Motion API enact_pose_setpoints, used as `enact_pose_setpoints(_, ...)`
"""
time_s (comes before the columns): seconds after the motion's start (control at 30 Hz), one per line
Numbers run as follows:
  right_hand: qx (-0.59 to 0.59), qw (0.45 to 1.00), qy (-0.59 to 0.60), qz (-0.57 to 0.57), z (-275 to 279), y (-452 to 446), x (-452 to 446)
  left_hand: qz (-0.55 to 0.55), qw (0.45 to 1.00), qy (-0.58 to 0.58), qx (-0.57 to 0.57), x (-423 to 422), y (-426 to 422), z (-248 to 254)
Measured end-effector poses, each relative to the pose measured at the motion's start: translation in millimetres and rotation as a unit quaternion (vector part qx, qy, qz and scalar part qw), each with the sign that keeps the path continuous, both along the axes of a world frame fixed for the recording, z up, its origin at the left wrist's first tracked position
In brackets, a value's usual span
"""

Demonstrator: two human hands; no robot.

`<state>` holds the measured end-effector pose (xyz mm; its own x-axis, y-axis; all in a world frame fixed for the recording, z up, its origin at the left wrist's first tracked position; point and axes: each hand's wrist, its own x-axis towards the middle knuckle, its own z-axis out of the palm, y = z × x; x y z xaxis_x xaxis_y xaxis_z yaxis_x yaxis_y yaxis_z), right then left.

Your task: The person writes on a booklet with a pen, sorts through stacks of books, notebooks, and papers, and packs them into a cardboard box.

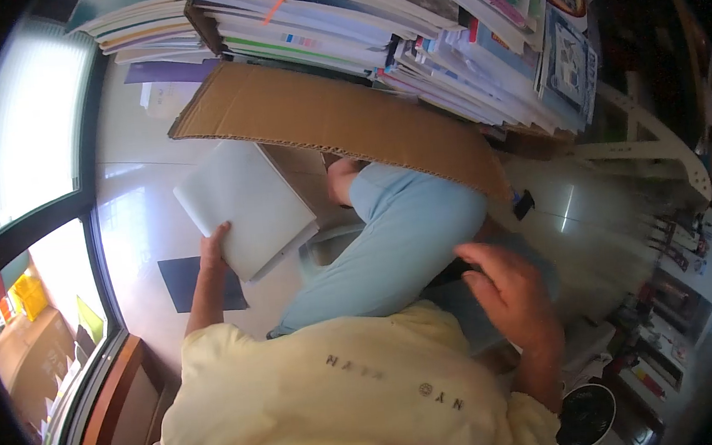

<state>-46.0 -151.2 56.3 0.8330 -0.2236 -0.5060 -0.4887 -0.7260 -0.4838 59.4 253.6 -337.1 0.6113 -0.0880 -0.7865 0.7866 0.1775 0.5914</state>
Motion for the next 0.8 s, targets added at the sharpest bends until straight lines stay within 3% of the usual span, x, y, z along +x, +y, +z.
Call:
enact_pose_setpoints(0.17,0.19,0.96,-0.116,0.17,-25.7,52.2,56.7,0.051,0.998,0.031,-0.009,-28.8,22.7,60.9)
enact_pose_setpoints(0.3,0.273,0.949,-0.094,0.123,-96.6,90.5,88.7,0.07,0.997,-0.025,-0.003,-54.6,46.3,133.5)
enact_pose_setpoints(0.37,0.317,0.937,0.101,0.109,-114.3,106.6,117.1,0.121,0.991,-0.046,0.042,-71.3,71.1,162.0)
enact_pose_setpoints(0.43,0.399,0.909,0.123,0.002,-170.9,135.3,123.0,0.137,0.988,-0.065,0.026,-89.1,107.5,195.0)
enact_pose_setpoints(0.47,0.405,0.907,0.114,0.01,-161.4,147.3,131.2,0.154,0.985,-0.079,0.002,-93.8,118.7,211.0)
enact_pose_setpoints(0.53,0.483,0.842,0.238,0.012,-133.5,165.8,147.5,0.154,0.977,-0.14,-0.046,-92.0,120.4,247.8)
enact_pose_setpoints(0.57,0.6,0.772,0.179,0.105,-123.7,172.7,147.4,0.15,0.966,-0.187,-0.099,-90.6,120.8,260.6)
enact_pose_setpoints(0.6,0.642,0.759,0.05,0.099,-100.8,184.5,142.3,0.145,0.955,-0.225,-0.13,-88.8,123.9,263.5)
enact_pose_setpoints(0.67,0.734,0.665,-0.053,0.128,-65.5,186.6,137.4,0.115,0.941,-0.264,-0.181,-84.7,126.2,256.9)
enact_pose_setpoints(0.7,0.656,0.718,-0.133,0.19,-37.6,182.4,125.7,0.082,0.927,-0.284,-0.231,-78.8,123.3,255.4)
enact_pose_setpoints(0.73,0.564,0.759,-0.211,0.246,-12.2,178.2,112.4,0.125,0.925,-0.296,-0.202,-68.1,87.0,272.6)
enact_pose_setpoints(0.8,0.506,0.784,-0.246,0.263,13.4,160.0,86.2,0.085,0.922,-0.323,-0.194,-56.0,65.5,277.8)
